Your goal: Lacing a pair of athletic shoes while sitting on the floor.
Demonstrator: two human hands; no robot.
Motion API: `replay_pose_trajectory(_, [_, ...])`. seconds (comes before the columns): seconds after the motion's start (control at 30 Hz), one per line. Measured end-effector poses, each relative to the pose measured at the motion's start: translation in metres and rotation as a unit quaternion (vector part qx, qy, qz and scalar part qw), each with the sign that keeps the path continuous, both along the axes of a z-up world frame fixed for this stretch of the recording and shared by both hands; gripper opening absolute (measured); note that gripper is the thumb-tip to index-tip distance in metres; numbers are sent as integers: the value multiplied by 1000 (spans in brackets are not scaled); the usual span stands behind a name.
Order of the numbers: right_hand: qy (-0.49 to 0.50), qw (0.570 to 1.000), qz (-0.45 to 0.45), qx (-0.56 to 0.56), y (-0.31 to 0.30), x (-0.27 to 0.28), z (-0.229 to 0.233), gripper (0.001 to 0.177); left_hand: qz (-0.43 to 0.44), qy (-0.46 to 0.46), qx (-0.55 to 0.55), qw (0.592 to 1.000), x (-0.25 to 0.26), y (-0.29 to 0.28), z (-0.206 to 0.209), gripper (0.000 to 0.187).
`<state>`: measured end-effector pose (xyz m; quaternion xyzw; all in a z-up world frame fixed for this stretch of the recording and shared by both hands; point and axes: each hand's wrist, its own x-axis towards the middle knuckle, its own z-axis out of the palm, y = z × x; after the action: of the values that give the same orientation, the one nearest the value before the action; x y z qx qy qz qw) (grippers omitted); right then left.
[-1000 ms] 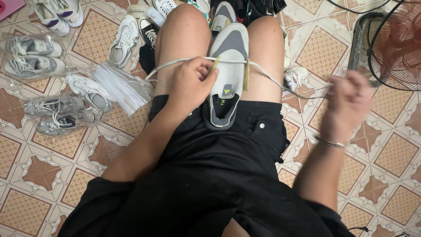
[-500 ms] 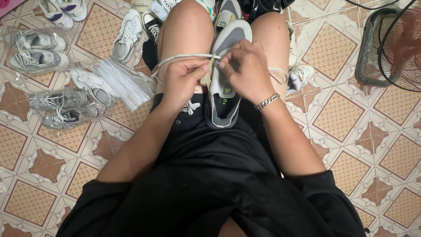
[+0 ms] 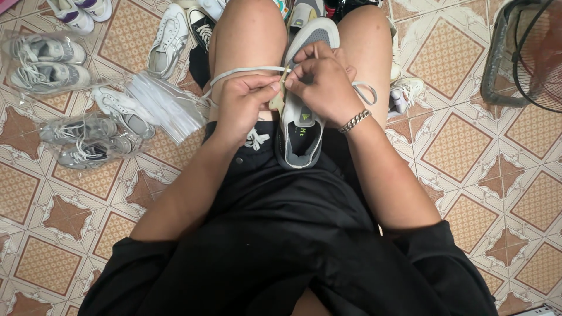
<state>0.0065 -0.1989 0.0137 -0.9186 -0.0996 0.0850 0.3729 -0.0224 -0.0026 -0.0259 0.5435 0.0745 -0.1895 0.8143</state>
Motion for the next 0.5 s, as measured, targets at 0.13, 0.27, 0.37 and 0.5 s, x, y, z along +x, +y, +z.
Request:
replay_pose_trajectory(0.13, [17, 1000, 5, 0, -2, 2, -2, 12, 8, -44, 24, 999, -2, -4, 3, 22])
replay_pose_trajectory(0.27, [29, 1000, 4, -11, -3, 4, -4, 12, 9, -53, 53, 997, -2, -6, 2, 22])
replay_pose_trajectory(0.37, [36, 999, 2, -6, -5, 5, -6, 13, -2, -81, 89, 993, -2, -9, -1, 23])
replay_pose_trajectory(0.5, [30, 999, 11, 32, -11, 5, -15, 11, 11, -59, 81, 995, 1, -12, 2, 21])
